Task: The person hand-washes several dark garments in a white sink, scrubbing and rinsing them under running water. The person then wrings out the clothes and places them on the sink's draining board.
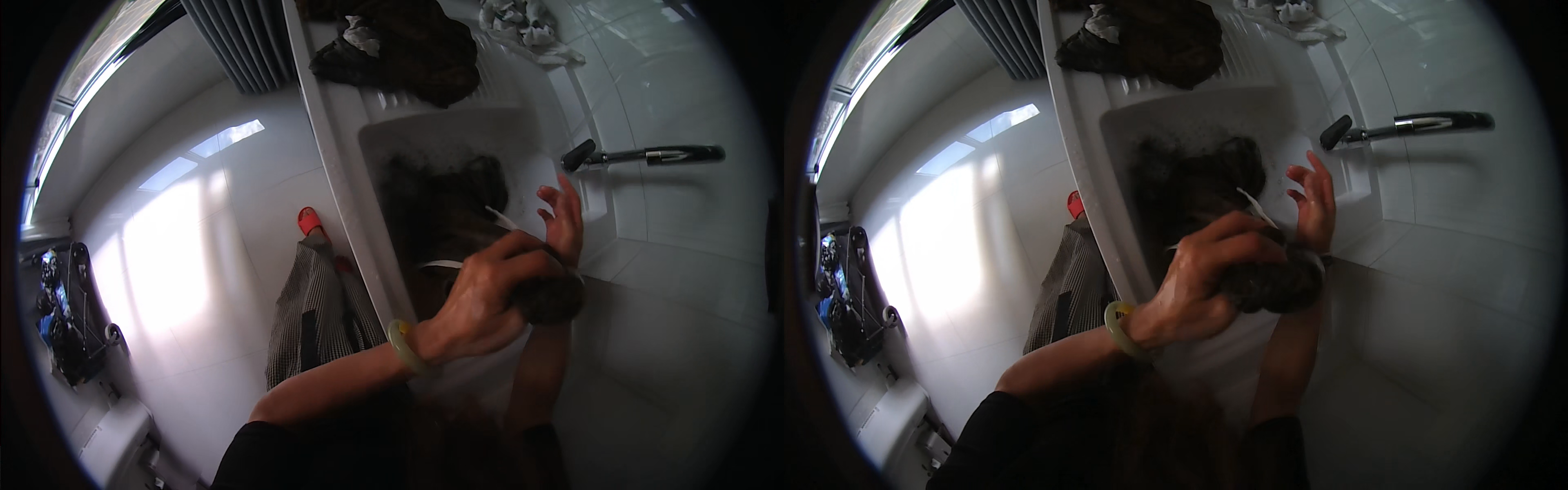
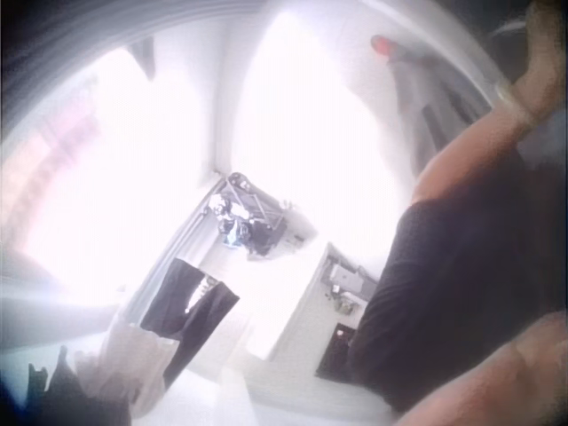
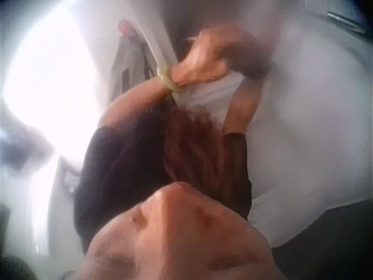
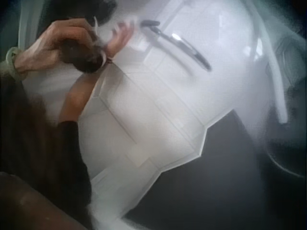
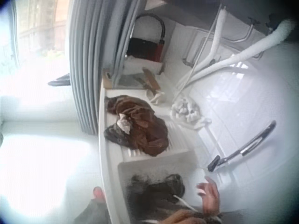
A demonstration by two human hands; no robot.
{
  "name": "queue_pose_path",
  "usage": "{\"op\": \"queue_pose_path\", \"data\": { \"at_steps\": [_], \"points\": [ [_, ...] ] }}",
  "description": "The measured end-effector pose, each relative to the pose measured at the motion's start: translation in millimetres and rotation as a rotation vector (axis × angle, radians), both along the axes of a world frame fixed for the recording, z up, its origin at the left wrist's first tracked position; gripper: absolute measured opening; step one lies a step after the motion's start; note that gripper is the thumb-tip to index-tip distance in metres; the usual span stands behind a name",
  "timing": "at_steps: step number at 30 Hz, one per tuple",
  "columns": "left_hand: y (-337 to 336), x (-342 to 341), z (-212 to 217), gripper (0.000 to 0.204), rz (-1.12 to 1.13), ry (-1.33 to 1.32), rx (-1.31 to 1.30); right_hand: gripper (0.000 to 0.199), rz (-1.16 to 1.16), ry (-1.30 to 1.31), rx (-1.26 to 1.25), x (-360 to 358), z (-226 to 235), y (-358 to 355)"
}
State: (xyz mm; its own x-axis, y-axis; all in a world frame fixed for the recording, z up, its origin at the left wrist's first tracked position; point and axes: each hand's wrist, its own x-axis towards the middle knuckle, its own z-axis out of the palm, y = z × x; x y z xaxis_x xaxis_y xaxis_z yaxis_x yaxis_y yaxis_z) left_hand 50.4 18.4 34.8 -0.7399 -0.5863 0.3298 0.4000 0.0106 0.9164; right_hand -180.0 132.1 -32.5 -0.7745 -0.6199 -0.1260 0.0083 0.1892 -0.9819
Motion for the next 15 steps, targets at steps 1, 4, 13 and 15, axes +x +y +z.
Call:
{"op": "queue_pose_path", "data": {
  "at_steps": [1, 4, 13, 15],
  "points": [
    [5.0, -1.0, 8.2, 0.036, -0.066, 0.021, 0.048, 0.048, 0.133, 0.106, 0.102, -10.7, -30.8, 5.2],
    [8.8, -6.7, 54.4, 0.026, -0.168, 0.215, 0.172, 0.044, 0.407, 0.461, 0.117, -15.6, -71.6, -0.3],
    [-37.7, -25.5, 119.9, 0.013, -0.303, 0.363, 0.588, 0.041, 0.608, 0.603, 0.364, 65.0, -48.9, -65.5],
    [-45.1, -37.9, 97.9, 0.015, -0.112, 0.396, 0.579, 0.040, 0.693, 0.571, 0.417, 85.7, -50.8, -76.7]
  ]
}}
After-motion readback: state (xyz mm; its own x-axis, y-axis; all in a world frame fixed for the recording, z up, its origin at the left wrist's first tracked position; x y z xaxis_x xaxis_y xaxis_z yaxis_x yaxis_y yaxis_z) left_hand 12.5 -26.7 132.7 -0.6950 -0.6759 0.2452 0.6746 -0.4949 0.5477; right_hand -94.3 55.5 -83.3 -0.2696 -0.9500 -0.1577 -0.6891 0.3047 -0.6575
